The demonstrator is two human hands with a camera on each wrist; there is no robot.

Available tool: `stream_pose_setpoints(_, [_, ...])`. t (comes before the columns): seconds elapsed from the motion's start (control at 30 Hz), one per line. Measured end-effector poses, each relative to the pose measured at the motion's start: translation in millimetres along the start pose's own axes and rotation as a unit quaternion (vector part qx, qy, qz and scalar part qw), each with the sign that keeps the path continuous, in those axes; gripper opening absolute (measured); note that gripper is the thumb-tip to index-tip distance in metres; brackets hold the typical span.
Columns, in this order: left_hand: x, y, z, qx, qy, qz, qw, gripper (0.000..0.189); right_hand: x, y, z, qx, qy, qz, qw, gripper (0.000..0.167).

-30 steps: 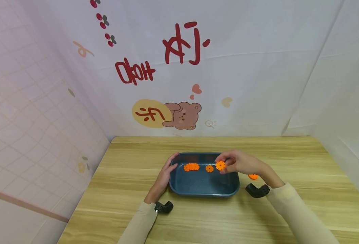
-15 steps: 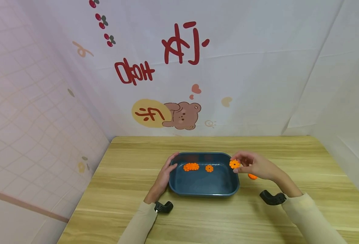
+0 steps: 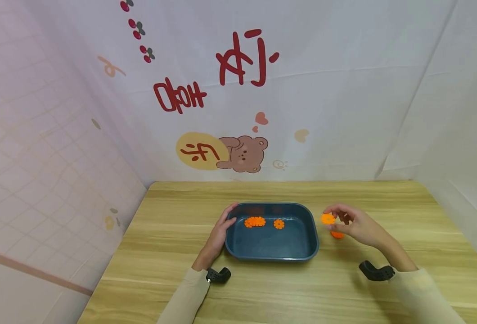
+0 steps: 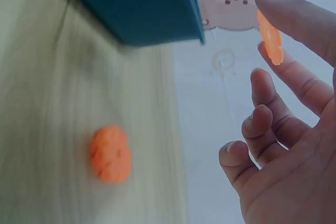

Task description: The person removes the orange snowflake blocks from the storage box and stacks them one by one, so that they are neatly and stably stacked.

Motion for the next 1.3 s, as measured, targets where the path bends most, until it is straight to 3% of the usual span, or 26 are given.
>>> stream_pose_setpoints(0.53, [1.5, -1.7, -0.4, -0.009, 0.007, -0.003, 0.9999, 0.048, -20.5, 5, 57, 0.018, -0.035, 0.035, 0.9986, 0.029])
stream_pose_setpoints(0.83, [2.0, 0.0, 0.6, 0.002, 0.008, 0.004, 1.0, 0.05, -24.9, -4, 76, 0.012, -0.065, 0.018, 0.9976, 0.03])
stream_pose_setpoints(1.07, [-5.0, -4.3, 25.2, -0.007, 0.021, -0.007, 0.9997, 0.048, -22.9, -10, 76, 0.023, -0.05, 0.016, 0.9984, 0.03])
stream_pose_setpoints(1.3, [2.8, -0.7, 3.6, -0.004, 0.015, -0.004, 0.9999, 0.048, -22.2, -13, 76, 0.023, -0.039, 0.014, 0.9989, 0.027])
Point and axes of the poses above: each hand's wrist, its own x-axis towards the middle knuckle, its own y-axis out of the back of the hand, z = x × y, the point moved 8 cm from there along x, towards the middle knuckle, and after that the axes turned 3 degrees about -y, right-handed, at the moved point
